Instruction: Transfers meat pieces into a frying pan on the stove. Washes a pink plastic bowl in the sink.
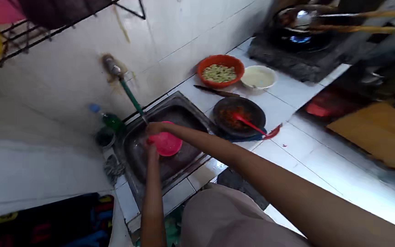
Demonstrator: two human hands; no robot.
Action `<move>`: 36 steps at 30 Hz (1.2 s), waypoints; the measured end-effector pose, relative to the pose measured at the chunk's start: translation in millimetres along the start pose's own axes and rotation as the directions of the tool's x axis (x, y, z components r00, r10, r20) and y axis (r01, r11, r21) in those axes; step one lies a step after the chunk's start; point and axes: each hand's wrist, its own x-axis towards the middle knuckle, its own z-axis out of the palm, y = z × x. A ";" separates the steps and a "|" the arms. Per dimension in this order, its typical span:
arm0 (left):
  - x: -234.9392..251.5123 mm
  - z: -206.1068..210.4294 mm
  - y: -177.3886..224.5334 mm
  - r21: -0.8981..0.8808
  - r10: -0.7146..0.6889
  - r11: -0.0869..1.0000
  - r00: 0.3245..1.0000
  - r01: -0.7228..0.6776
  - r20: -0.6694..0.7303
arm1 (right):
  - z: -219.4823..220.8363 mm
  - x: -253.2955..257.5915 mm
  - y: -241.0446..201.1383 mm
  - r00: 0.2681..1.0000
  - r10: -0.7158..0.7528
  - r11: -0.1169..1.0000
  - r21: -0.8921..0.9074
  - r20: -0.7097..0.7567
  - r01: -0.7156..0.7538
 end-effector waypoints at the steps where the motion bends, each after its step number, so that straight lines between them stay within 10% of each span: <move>1: 1.6 -0.7 -0.3 0.015 -0.030 0.999 1.000 0.030 -0.007 | 0.7 0.7 -1.4 0.999 0.042 0.998 -0.047 0.006 -0.042; 17: 1.7 -44.7 -21.8 -0.357 -0.570 0.748 0.817 0.559 0.086 | 33.1 5.1 29.8 0.972 0.043 0.898 -0.436 0.233 0.065; 26: -4.1 -58.5 -30.4 -0.330 -0.572 0.751 0.813 0.572 0.108 | 16.0 -2.4 14.8 0.989 -0.128 0.952 -0.272 0.067 0.142; 36: -15.3 -26.8 -35.9 0.035 -0.558 0.822 0.793 0.568 0.243 | -38.2 -62.4 96.9 0.946 0.288 0.956 0.097 -0.152 -0.275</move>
